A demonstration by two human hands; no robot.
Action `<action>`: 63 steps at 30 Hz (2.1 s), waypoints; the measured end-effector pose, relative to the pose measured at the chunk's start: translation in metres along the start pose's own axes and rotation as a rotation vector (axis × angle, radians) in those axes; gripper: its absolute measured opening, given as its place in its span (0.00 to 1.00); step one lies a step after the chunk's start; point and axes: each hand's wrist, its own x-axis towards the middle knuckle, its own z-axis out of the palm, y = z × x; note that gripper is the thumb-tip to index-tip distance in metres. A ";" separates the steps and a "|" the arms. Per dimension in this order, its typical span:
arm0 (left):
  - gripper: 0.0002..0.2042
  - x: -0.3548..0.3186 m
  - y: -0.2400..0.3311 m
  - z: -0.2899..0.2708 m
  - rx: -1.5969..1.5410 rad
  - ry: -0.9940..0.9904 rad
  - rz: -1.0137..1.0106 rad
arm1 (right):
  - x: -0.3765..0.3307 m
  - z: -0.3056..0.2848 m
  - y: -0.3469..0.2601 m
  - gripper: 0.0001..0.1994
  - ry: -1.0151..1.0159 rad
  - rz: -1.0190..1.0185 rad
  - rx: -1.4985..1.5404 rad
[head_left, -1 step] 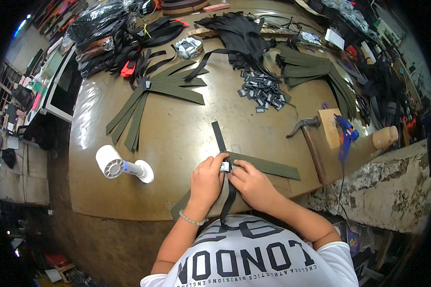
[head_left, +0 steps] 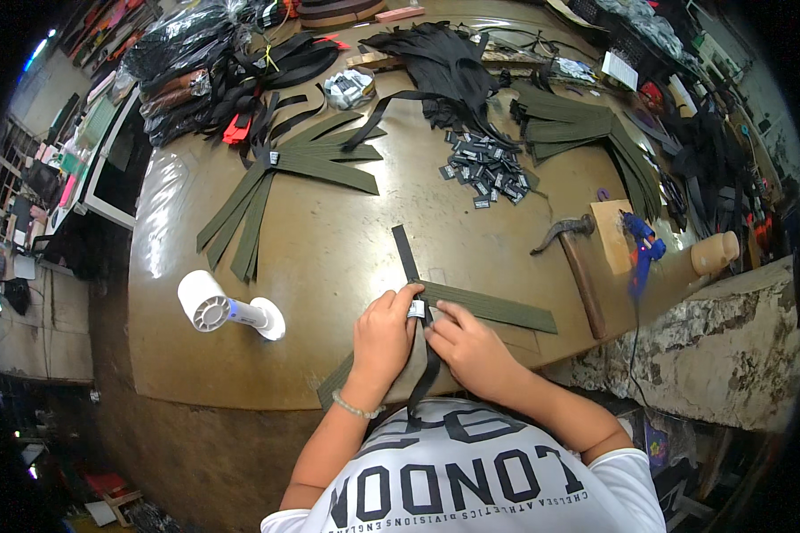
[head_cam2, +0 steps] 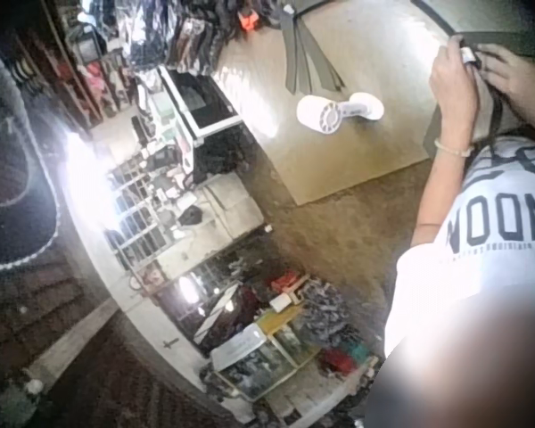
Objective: The person assembles a strap by applying hot glue to a black webbing strip and attaching green fabric pieces and small rectangular tags. They repeatedly pick up the glue gun, apply glue, and press components together on a cluttered workbench.
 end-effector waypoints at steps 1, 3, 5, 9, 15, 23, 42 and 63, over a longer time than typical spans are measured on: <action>0.20 0.000 0.000 0.000 -0.016 0.019 0.011 | -0.007 -0.006 -0.005 0.12 -0.133 0.037 0.057; 0.19 0.000 0.001 -0.002 -0.026 0.031 0.012 | -0.023 -0.023 -0.009 0.13 -0.238 -0.003 0.361; 0.19 0.001 0.001 -0.005 -0.003 0.009 0.019 | -0.049 -0.046 -0.002 0.15 -0.296 0.102 0.666; 0.17 0.002 0.001 -0.013 -0.016 0.001 0.046 | -0.107 -0.081 0.081 0.18 0.977 0.940 -0.049; 0.15 -0.013 0.004 -0.021 -0.082 0.102 0.029 | -0.145 -0.108 0.192 0.26 0.998 0.944 0.036; 0.08 -0.018 -0.003 -0.013 0.008 0.131 0.001 | -0.023 -0.105 0.074 0.21 0.431 0.584 0.340; 0.08 -0.017 -0.007 -0.007 0.005 0.209 0.037 | 0.037 -0.071 0.050 0.24 -0.081 0.461 0.335; 0.09 -0.019 -0.009 -0.003 0.078 0.218 0.062 | 0.004 -0.075 0.024 0.24 -0.207 0.545 0.383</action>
